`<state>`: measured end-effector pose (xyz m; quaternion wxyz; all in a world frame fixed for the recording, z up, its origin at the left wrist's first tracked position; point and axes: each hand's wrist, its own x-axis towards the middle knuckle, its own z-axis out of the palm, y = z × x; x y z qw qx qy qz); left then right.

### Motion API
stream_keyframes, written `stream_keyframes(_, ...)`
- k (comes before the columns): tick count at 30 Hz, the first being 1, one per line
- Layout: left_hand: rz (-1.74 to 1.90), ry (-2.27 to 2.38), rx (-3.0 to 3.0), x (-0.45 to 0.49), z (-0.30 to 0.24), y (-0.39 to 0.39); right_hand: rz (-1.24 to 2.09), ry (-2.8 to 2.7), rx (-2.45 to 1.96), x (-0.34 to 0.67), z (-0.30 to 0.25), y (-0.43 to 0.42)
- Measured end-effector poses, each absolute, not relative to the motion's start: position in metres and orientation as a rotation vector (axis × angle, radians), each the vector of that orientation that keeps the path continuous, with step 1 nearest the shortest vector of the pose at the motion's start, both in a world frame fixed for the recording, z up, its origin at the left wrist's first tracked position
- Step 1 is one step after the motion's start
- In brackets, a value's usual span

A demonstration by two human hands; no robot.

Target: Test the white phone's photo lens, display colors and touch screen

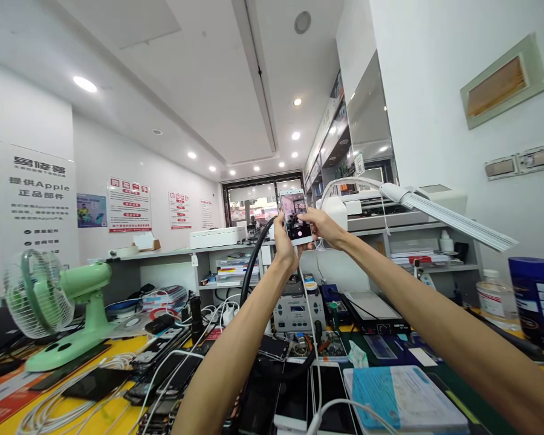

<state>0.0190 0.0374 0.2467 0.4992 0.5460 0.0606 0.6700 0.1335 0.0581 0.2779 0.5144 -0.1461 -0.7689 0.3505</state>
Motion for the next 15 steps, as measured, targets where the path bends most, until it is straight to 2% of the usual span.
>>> stream_keyframes(15, 1.695, 0.150, 1.365, 0.0173, 0.2487, 0.0279, 0.818, -1.871, -0.326, 0.1280, 0.2788, 0.0574)
